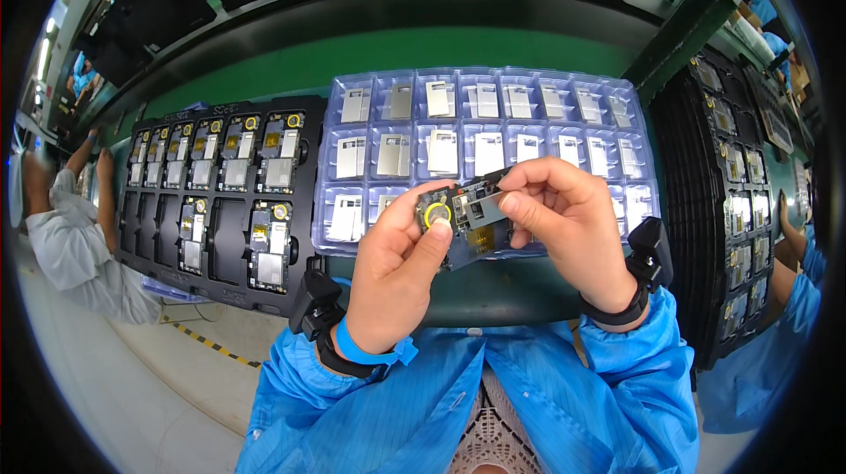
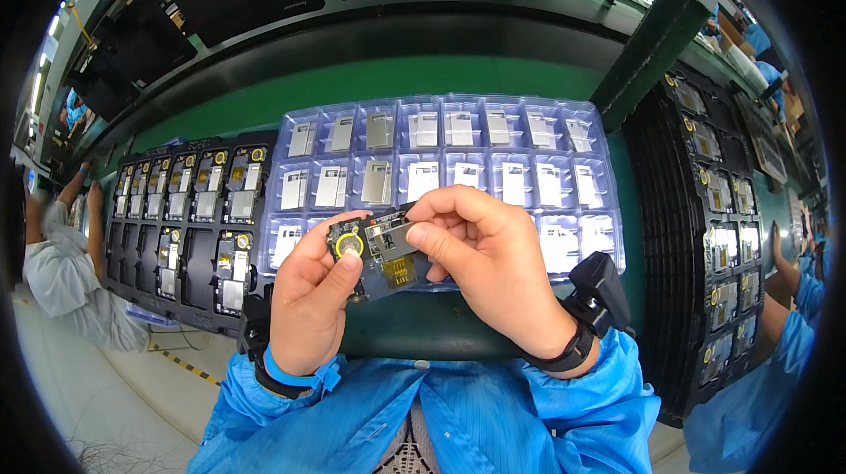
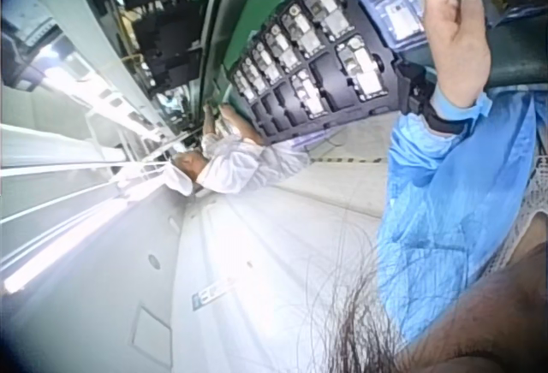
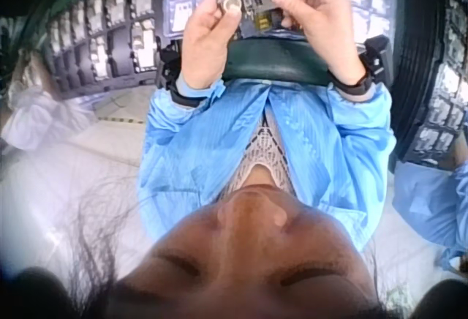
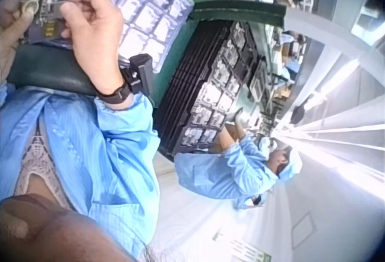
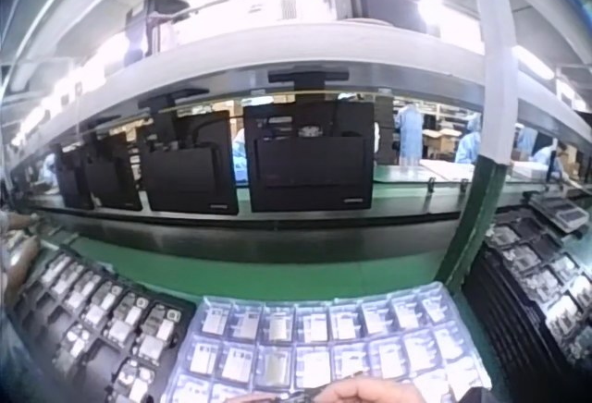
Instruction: The recorder is assembling or inspecting circuit boards on an assembly line.
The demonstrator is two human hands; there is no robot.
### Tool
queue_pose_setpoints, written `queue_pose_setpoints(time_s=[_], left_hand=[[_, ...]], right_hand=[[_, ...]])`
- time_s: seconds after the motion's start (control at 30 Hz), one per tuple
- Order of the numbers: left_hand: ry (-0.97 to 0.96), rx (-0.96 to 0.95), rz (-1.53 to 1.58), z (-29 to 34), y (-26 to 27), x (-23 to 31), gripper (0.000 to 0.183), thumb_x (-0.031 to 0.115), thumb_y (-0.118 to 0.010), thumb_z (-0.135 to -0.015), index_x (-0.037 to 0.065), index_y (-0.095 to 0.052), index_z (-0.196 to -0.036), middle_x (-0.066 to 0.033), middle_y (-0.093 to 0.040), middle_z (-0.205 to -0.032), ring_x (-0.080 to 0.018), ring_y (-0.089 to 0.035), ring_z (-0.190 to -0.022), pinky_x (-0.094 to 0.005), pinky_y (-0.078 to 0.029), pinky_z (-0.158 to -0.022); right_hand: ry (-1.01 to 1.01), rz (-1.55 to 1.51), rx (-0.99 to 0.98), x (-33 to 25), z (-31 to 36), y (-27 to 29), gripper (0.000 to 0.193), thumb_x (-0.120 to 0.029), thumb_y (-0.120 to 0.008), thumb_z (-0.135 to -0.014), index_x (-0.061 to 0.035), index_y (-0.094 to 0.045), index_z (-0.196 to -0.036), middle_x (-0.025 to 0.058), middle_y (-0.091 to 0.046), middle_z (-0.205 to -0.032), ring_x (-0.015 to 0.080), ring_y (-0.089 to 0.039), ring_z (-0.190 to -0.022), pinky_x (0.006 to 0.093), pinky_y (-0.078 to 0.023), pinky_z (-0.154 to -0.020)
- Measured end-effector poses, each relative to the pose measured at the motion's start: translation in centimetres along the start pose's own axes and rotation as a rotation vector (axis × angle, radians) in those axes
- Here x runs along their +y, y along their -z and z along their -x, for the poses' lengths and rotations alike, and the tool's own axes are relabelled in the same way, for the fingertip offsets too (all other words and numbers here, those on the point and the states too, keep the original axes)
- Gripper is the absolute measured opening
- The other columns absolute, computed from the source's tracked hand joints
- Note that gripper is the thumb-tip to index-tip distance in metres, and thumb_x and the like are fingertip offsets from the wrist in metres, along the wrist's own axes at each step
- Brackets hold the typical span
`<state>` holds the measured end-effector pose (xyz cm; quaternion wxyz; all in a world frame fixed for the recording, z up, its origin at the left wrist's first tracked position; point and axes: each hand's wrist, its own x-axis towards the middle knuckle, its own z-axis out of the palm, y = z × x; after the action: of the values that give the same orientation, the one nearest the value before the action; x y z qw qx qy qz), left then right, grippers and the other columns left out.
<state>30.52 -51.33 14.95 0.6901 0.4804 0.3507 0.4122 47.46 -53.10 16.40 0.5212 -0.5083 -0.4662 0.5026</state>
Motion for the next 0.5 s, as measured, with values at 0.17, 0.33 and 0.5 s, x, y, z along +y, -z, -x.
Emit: queue_pose_setpoints(time_s=[0.17,0.33,0.5], left_hand=[[0.008,-0.019,0.042,0.1,-0.28,0.01,0.031,0.003,-0.042,-0.089,0.0,-0.041,-0.119,-0.0005,-0.055,-0.091,-0.0011,-0.043,-0.072,-0.0153,-0.035,-0.061],[0.008,-0.023,0.086,0.15,-0.49,0.03,0.032,0.003,-0.042,-0.088,0.0,-0.04,-0.12,-0.0023,-0.055,-0.095,-0.0026,-0.046,-0.078,-0.0161,-0.037,-0.066],[0.018,-0.023,0.109,0.14,-0.57,-0.03,0.032,0.003,-0.042,-0.089,0.0,-0.039,-0.12,-0.0032,-0.055,-0.098,-0.0029,-0.047,-0.08,-0.0163,-0.037,-0.067]], right_hand=[[0.004,-0.047,0.078,0.07,0.26,-0.51,0.012,-0.003,-0.06,-0.079,0.0024,-0.057,-0.089,0.0044,-0.059,-0.075,0.0049,-0.053,-0.06,0.0174,-0.045,-0.049],[-0.009,-0.056,0.103,0.15,0.35,-0.68,0.012,-0.003,-0.061,-0.078,0.0028,-0.057,-0.088,0.0044,-0.059,-0.074,0.0052,-0.053,-0.061,0.0176,-0.045,-0.049],[-0.012,-0.047,0.111,0.18,0.35,-0.75,0.012,-0.003,-0.061,-0.079,0.0029,-0.057,-0.088,0.0042,-0.059,-0.073,0.0052,-0.053,-0.06,0.0174,-0.045,-0.05]])
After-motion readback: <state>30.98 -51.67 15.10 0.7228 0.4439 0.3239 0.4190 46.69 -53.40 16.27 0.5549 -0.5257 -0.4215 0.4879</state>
